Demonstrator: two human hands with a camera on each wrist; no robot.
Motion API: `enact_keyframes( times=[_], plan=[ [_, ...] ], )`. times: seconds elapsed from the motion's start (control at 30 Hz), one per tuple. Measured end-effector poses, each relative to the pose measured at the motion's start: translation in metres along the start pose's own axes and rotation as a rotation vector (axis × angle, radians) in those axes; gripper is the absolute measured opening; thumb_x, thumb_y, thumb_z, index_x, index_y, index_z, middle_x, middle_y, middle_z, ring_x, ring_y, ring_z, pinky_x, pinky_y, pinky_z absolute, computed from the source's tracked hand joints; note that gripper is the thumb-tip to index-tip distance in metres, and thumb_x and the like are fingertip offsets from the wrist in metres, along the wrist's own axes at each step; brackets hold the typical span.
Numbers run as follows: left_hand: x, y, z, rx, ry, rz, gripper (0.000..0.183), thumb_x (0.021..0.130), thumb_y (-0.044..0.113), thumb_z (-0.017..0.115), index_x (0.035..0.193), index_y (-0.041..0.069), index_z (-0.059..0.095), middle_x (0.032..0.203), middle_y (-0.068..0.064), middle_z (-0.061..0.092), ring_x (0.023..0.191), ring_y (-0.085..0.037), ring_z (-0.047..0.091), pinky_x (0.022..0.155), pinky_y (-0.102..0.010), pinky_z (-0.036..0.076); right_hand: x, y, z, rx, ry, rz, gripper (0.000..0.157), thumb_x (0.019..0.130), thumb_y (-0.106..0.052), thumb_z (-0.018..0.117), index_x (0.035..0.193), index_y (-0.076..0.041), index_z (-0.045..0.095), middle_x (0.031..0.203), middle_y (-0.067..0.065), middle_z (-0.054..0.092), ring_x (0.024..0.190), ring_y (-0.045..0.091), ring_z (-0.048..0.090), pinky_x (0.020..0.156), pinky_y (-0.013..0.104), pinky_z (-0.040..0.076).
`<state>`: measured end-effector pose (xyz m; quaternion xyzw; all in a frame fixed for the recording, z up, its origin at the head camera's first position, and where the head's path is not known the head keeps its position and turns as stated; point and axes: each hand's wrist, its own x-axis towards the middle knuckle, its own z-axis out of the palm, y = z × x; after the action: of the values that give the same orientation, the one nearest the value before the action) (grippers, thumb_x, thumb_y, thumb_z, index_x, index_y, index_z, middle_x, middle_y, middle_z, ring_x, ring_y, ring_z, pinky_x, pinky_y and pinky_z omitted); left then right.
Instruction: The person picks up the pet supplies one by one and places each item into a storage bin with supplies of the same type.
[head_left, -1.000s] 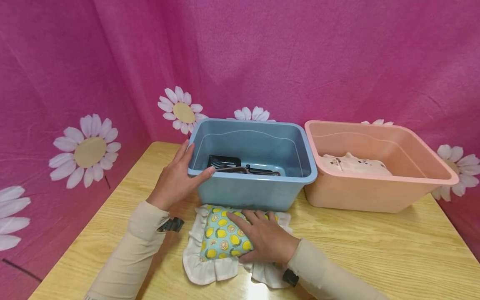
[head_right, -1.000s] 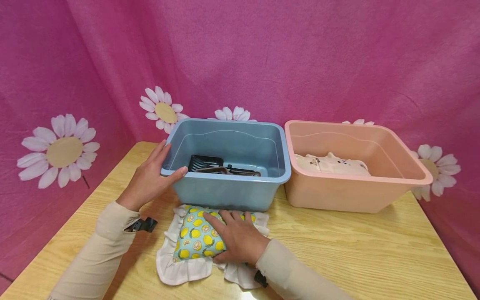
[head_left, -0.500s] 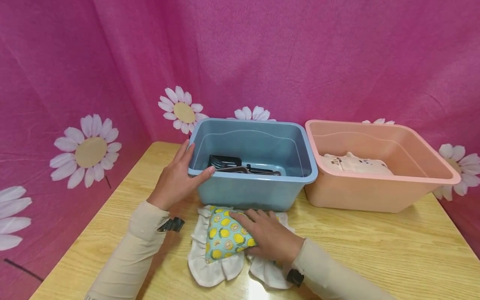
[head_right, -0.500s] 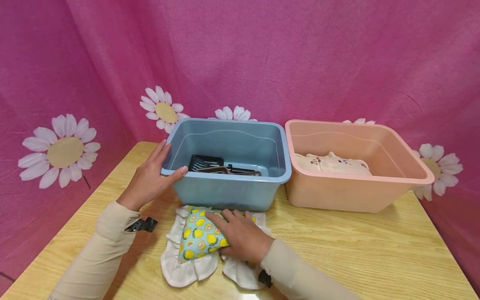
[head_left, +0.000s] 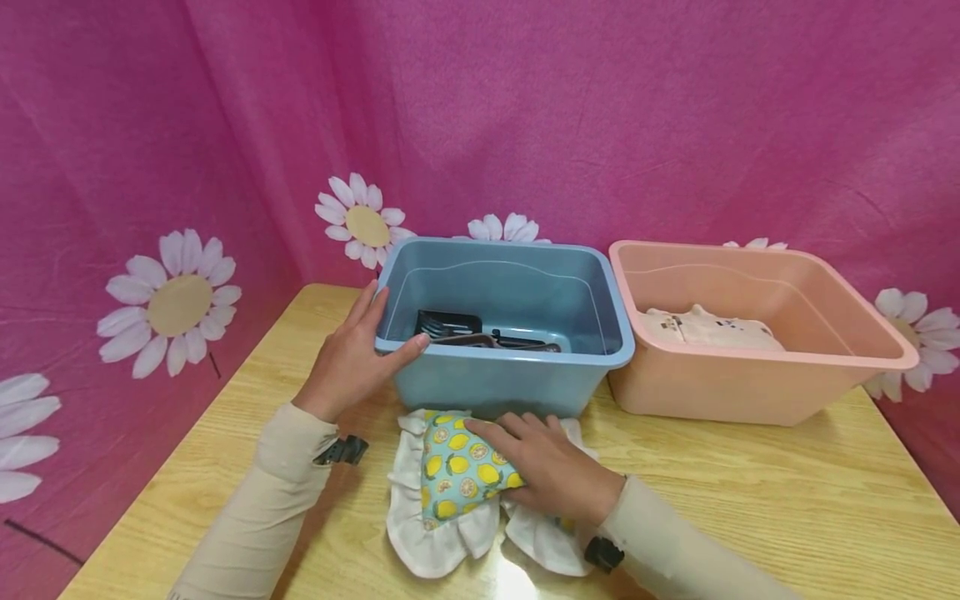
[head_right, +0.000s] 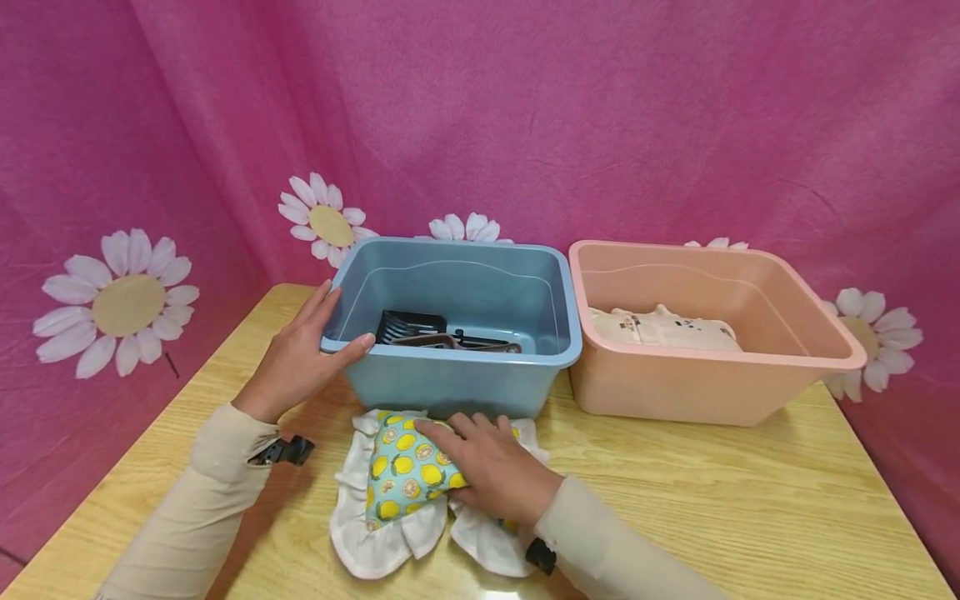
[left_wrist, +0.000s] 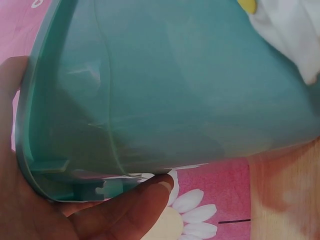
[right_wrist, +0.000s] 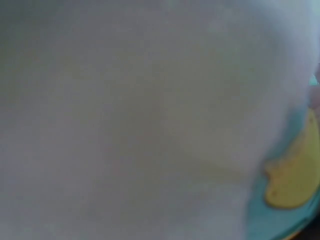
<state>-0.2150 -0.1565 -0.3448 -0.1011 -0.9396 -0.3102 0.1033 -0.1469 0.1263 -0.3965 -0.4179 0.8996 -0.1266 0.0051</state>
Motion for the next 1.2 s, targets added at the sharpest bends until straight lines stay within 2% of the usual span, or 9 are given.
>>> enact_keyframes(
  times=[0.37, 0.67, 1.0, 1.2],
  plan=[
    [0.0, 0.001, 0.0, 0.002, -0.002, -0.003, 0.1, 0.081, 0.072, 0.054, 0.155, 0.015, 0.019, 0.161, -0.004, 0.011, 0.138, -0.038, 0.033, 0.098, -0.06, 0.042, -0.014, -0.001, -0.016, -0.016, 0.011, 0.002, 0.097, 0.075, -0.035, 0.083, 0.153, -0.03, 0.024, 0.132, -0.004, 0.048, 0.114, 0.014, 0.045, 0.08, 0.032, 0.034],
    [0.0, 0.003, -0.001, -0.003, -0.004, -0.013, 0.102, 0.08, 0.073, 0.055, 0.155, 0.015, 0.018, 0.161, -0.004, 0.01, 0.138, -0.038, 0.032, 0.097, -0.06, 0.042, -0.028, -0.001, -0.03, 0.001, 0.047, 0.022, 0.099, 0.074, -0.029, 0.085, 0.152, -0.033, 0.025, 0.129, -0.006, 0.049, 0.113, 0.012, 0.044, 0.084, 0.035, 0.035],
    [0.0, 0.001, 0.001, -0.005, 0.006, -0.018, 0.102, 0.079, 0.074, 0.054, 0.155, 0.015, 0.02, 0.161, -0.004, 0.011, 0.137, -0.039, 0.034, 0.096, -0.061, 0.042, -0.051, 0.003, -0.048, -0.015, 0.055, 0.07, 0.106, 0.068, -0.025, 0.089, 0.152, -0.035, 0.025, 0.129, -0.01, 0.048, 0.114, 0.009, 0.043, 0.085, 0.035, 0.034],
    [-0.001, 0.0, 0.0, -0.008, 0.007, -0.02, 0.103, 0.079, 0.076, 0.053, 0.155, 0.015, 0.019, 0.161, -0.004, 0.011, 0.136, -0.039, 0.035, 0.096, -0.062, 0.042, -0.062, 0.005, -0.056, -0.056, 0.089, 0.075, 0.11, 0.065, -0.025, 0.091, 0.152, -0.034, 0.025, 0.13, -0.01, 0.047, 0.115, 0.008, 0.042, 0.082, 0.034, 0.031]
  ],
)
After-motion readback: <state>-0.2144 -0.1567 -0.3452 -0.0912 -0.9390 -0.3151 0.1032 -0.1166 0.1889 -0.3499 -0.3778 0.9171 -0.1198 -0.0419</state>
